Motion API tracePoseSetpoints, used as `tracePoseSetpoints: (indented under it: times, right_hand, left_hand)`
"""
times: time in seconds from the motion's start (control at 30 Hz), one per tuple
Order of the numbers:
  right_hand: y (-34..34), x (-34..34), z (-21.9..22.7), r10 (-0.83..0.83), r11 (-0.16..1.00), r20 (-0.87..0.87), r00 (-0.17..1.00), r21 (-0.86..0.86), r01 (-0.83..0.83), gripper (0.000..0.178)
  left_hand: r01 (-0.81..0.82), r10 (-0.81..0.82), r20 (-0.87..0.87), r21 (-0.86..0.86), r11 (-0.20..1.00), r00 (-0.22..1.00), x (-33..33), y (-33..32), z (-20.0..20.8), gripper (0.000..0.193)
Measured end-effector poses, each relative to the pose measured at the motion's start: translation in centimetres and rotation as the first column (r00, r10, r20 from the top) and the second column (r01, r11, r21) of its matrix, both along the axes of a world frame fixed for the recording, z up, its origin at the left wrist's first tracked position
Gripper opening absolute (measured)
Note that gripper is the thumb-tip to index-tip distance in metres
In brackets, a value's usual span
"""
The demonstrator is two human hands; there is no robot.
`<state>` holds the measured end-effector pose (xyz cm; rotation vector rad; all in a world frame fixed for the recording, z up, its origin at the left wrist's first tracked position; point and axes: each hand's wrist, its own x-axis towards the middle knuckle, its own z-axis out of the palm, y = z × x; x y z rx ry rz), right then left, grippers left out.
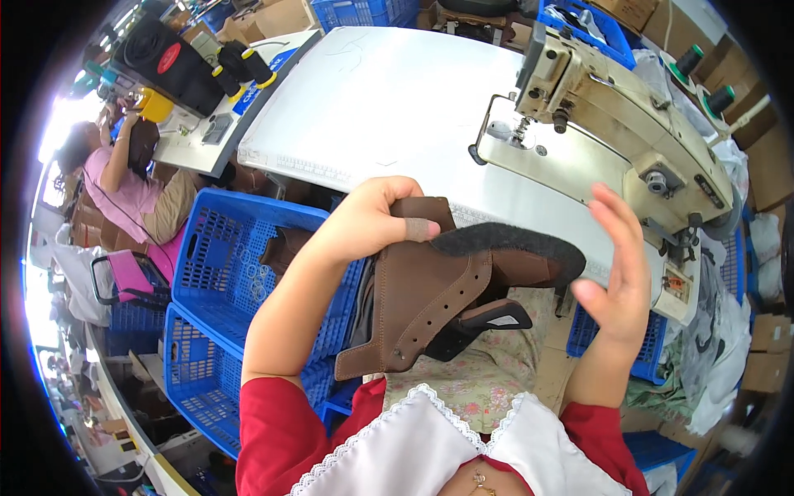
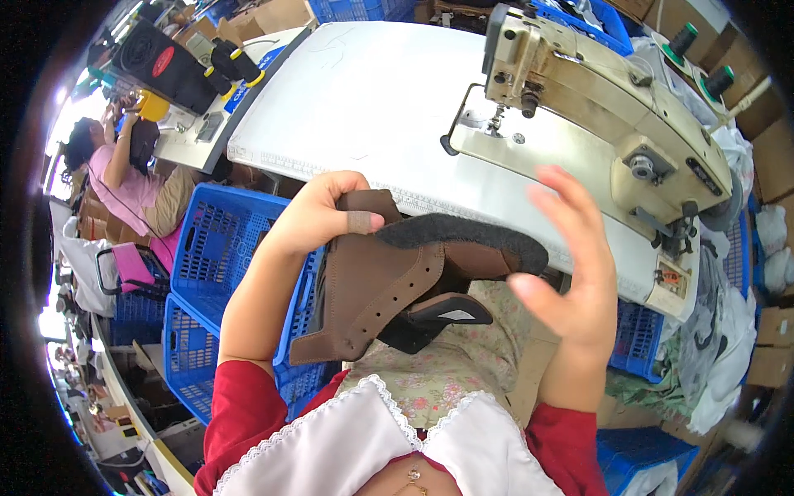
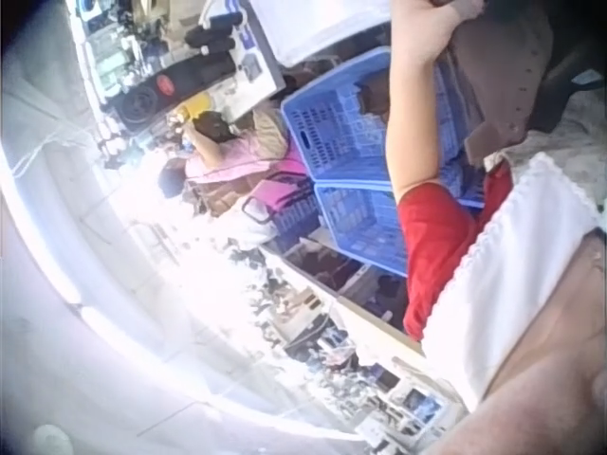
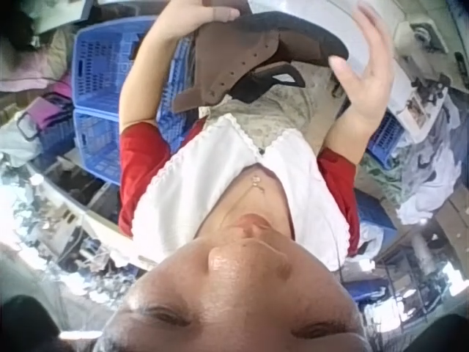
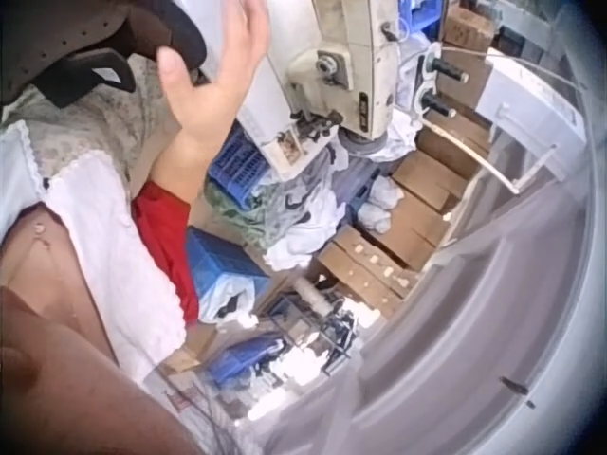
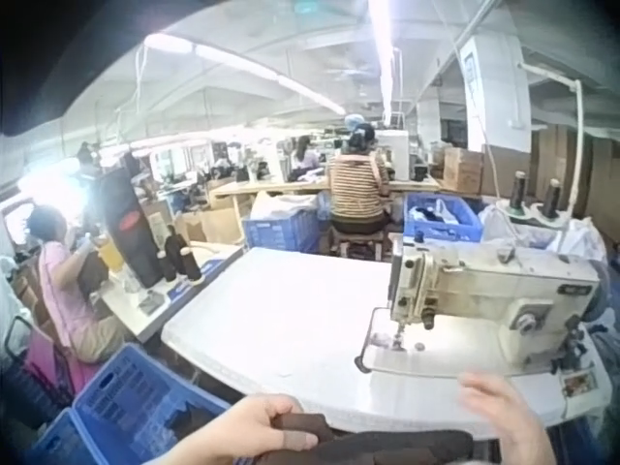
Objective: Sewing and assembling the leather components of a boot using an industrial sewing machine.
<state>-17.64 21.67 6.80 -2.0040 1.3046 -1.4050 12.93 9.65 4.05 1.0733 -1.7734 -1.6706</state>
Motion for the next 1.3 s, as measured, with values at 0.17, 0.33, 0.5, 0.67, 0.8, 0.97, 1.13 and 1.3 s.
tracePoseSetpoints:
  times: [0.17, 0.33, 0.5, 0.67, 0.8, 0.97, 1.13, 1.3]
  right_hand:
    - [-1.7, 4.7, 0.0, -0.182, 0.981, -0.580, 0.794, -0.052, 0.187, 0.047]
    - [-2.6, 2.5, -1.4, 0.006, 0.933, -0.472, 0.882, 0.320, 0.165, 0.029]
    - [-3.7, -0.9, 2.7, -0.028, 0.915, -0.029, 0.999, 0.401, 0.037, 0.028]
    - [-7.0, -5.6, 2.2, 0.159, 0.686, 0.435, 0.886, 0.597, -0.416, 0.039]
    - [-8.4, -3.5, -3.2, 0.206, 0.577, 0.501, 0.840, 0.631, -0.518, 0.045]
    - [-5.2, 0.5, -1.2, 0.123, 0.698, 0.484, 0.866, 0.579, -0.422, 0.034]
    - [-2.8, 2.4, 1.1, 0.197, 0.744, 0.282, 0.939, 0.581, -0.331, 0.017]
    - [-5.0, 3.4, 0.2, 0.296, 0.748, 0.175, 0.939, 0.568, -0.342, 0.019]
  left_hand:
    - [0.104, -0.089, 0.127, -0.114, 0.988, 0.988, -2.7, 0.2, 1.2, 0.021]
    - [0.228, -0.154, 0.256, -0.288, 0.930, 0.954, -4.9, -1.2, 3.9, 0.024]
    - [0.242, -0.225, 0.091, -0.299, 0.923, 0.970, -8.0, -4.5, 8.9, 0.022]
    - [0.404, -0.426, 0.000, -0.320, 0.857, 0.905, -8.9, -9.5, 7.6, 0.025]
    - [0.430, -0.504, -0.133, -0.364, 0.826, 0.854, -7.8, -9.0, 6.5, 0.025]
    - [0.285, -0.331, -0.030, -0.440, 0.852, 0.943, -7.6, -6.9, 6.7, 0.024]
    - [0.212, -0.271, -0.018, -0.576, 0.790, 0.962, -6.4, -4.1, 7.5, 0.026]
    - [0.119, -0.442, -0.070, -0.915, 0.386, 0.894, -10.1, -3.5, 4.3, 0.031]
